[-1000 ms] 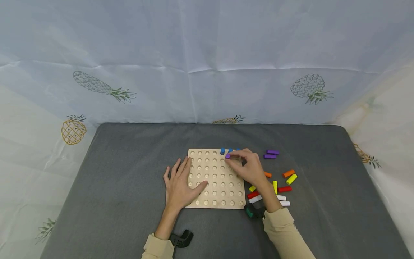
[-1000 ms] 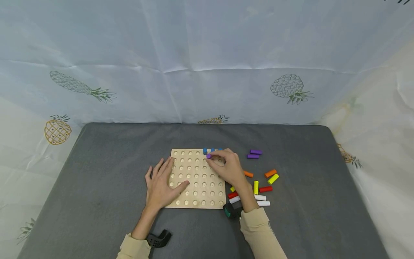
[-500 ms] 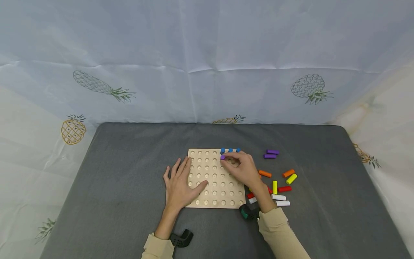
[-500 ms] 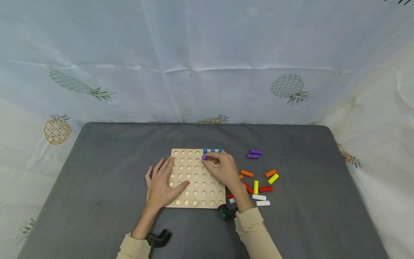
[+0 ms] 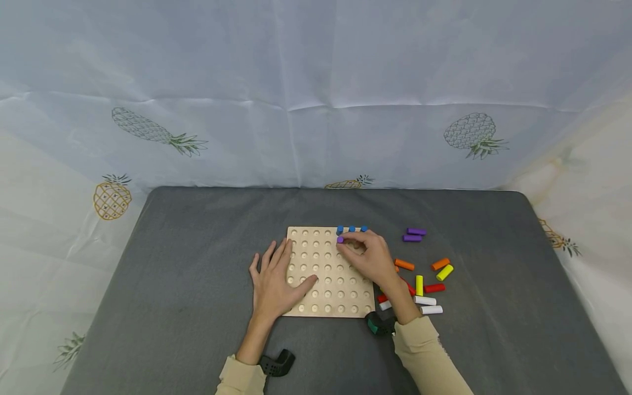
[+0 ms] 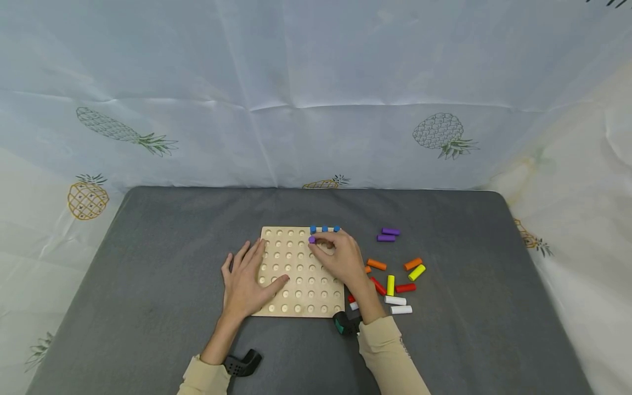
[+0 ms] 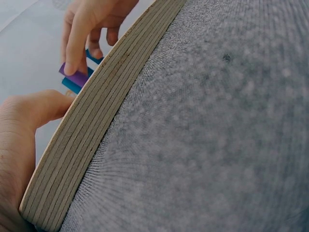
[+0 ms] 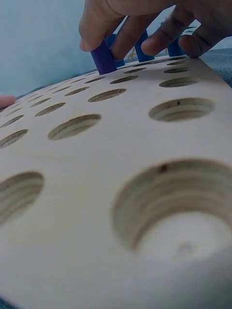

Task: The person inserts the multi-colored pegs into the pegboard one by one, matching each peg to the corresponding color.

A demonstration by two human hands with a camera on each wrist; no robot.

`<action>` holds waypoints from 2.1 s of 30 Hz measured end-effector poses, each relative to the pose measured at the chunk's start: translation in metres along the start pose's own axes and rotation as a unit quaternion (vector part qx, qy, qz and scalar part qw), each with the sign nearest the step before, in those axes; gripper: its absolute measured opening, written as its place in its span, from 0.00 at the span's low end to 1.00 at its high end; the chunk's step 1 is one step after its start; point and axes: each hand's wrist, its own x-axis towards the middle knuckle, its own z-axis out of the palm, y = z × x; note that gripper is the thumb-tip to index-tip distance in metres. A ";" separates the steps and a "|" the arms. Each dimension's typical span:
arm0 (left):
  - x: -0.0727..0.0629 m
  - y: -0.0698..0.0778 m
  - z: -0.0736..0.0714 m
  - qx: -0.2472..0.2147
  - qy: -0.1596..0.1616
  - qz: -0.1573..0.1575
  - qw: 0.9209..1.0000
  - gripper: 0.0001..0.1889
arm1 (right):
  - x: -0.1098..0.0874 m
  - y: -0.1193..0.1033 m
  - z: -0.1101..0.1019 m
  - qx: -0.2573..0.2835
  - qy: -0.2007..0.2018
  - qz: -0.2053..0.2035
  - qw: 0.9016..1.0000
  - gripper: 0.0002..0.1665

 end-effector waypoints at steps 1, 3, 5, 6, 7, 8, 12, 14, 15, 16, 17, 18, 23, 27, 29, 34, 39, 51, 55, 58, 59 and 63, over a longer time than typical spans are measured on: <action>0.000 0.000 0.000 0.000 -0.001 -0.001 1.000 0.53 | 0.000 0.000 0.000 -0.001 0.000 -0.001 1.000 0.10; 0.000 0.000 0.000 0.001 -0.002 -0.002 1.000 0.53 | 0.000 0.002 0.001 -0.003 0.000 -0.005 1.000 0.10; 0.000 0.000 0.000 0.001 -0.003 -0.003 1.000 0.53 | 0.000 0.002 0.002 -0.003 0.001 -0.005 1.000 0.10; 0.000 0.000 -0.001 0.000 -0.003 -0.004 1.000 0.53 | 0.000 0.003 0.002 -0.003 0.001 -0.006 1.000 0.10; 0.000 0.001 -0.001 0.000 -0.003 -0.004 1.000 0.53 | 0.000 0.003 0.002 -0.003 0.001 -0.005 1.000 0.10; 0.000 0.001 -0.001 -0.001 -0.002 -0.004 1.000 0.53 | 0.000 0.002 0.002 -0.003 0.001 -0.004 1.000 0.10; 0.000 0.001 -0.001 -0.004 0.000 -0.002 1.000 0.53 | 0.000 0.003 0.002 -0.006 0.002 0.000 1.000 0.10; 0.000 0.001 -0.001 -0.006 0.001 -0.001 1.000 0.53 | 0.000 0.003 0.002 -0.009 0.000 0.003 1.000 0.10; 0.000 0.001 -0.001 -0.005 0.001 -0.001 1.000 0.53 | 0.000 0.002 0.002 -0.011 -0.001 0.003 1.000 0.11; 0.000 0.001 -0.001 -0.005 0.001 -0.001 1.000 0.53 | 0.000 0.002 0.002 -0.012 -0.002 0.004 1.000 0.11; 0.000 0.001 -0.001 -0.004 0.000 -0.002 1.000 0.53 | 0.000 0.002 0.002 -0.013 -0.003 0.006 1.000 0.12; 0.000 0.001 -0.001 -0.004 0.000 -0.002 1.000 0.53 | 0.000 0.001 0.001 -0.013 -0.004 0.007 1.000 0.12; 0.000 0.001 -0.001 -0.001 0.000 -0.001 1.000 0.53 | 0.000 0.000 0.000 -0.015 -0.007 0.008 1.000 0.13; 0.000 0.002 -0.002 -0.004 0.001 -0.001 1.000 0.53 | 0.000 0.001 -0.001 -0.011 -0.007 0.006 1.000 0.14; 0.000 0.002 -0.002 -0.006 0.001 -0.002 1.000 0.53 | -0.001 0.001 -0.003 -0.011 -0.010 0.008 1.000 0.15; 0.000 0.002 -0.002 -0.006 -0.001 -0.003 1.000 0.53 | -0.003 0.004 -0.007 -0.010 -0.012 0.000 1.000 0.16; 0.000 0.002 -0.002 -0.004 -0.002 -0.004 1.000 0.53 | -0.006 0.008 -0.014 -0.010 -0.003 -0.027 1.000 0.15; 0.000 0.000 -0.002 -0.008 0.004 -0.001 1.000 0.54 | -0.010 0.018 -0.033 -0.031 0.022 -0.046 0.998 0.14; 0.000 0.001 -0.002 -0.011 0.004 0.000 1.000 0.53 | -0.012 0.023 -0.041 -0.051 0.028 -0.042 0.997 0.15; 0.000 0.001 -0.002 -0.012 0.004 0.000 1.000 0.53 | -0.013 0.029 -0.048 -0.064 0.034 -0.041 0.996 0.15; 0.000 0.001 -0.002 -0.012 0.004 0.000 1.000 0.53 | -0.013 0.032 -0.050 -0.068 0.036 -0.042 0.996 0.15; 0.001 0.002 -0.002 -0.013 0.005 -0.001 1.000 0.54 | -0.014 0.041 -0.059 -0.079 0.042 -0.047 0.995 0.14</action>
